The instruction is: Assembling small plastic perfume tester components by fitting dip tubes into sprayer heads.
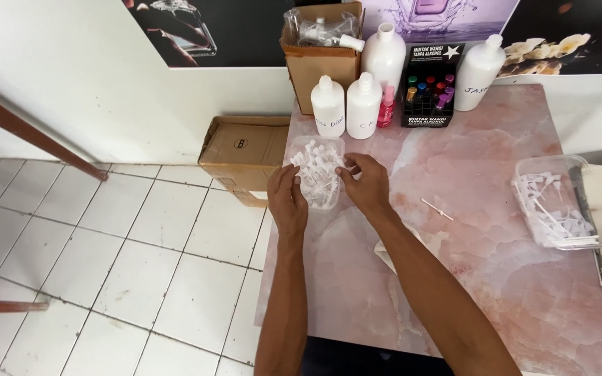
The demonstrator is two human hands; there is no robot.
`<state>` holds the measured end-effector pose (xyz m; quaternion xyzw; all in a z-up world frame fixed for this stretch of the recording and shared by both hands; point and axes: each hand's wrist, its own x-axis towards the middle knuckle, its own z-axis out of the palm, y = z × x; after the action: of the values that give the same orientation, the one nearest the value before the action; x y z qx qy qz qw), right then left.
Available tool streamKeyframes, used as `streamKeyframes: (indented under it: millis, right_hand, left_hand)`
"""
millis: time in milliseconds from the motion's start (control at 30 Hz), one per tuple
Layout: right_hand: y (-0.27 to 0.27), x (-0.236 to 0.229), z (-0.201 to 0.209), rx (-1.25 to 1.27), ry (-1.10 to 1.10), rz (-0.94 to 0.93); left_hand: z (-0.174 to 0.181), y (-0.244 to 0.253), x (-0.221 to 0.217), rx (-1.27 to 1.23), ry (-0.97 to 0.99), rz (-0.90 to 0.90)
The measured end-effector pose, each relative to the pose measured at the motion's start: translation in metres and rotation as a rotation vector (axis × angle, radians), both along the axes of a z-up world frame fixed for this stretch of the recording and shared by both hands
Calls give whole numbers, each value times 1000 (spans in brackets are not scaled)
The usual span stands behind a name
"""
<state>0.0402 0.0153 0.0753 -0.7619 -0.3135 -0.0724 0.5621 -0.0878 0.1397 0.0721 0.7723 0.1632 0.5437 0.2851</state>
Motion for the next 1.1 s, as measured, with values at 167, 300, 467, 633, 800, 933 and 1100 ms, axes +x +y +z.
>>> streamKeyframes:
  millis: [167, 300, 467, 633, 800, 933, 1100]
  right_hand:
    - [22, 10, -2, -236, -64, -58]
    - [36, 21, -18, -476, -162, -77]
    - [33, 10, -17, -461, -179, -23]
    - [19, 1, -18, -397, -309, -136]
    - [-51, -13, 32, 6, -390, -130]
    - [-149, 16, 81, 99, -553, -248]
    - [-295, 33, 153, -2, -576, -448]
  left_hand:
    - [-4, 9, 18, 31, 336, -9]
    - [11, -1, 23, -38, 687, -19]
    - [14, -7, 29, -6, 707, -17]
    - [-20, -3, 47, 202, 520, -42]
    - [23, -46, 55, 183, 132, -250]
    - [68, -103, 77, 16, 109, -420]
    - [98, -190, 120, 57, -7, -680]
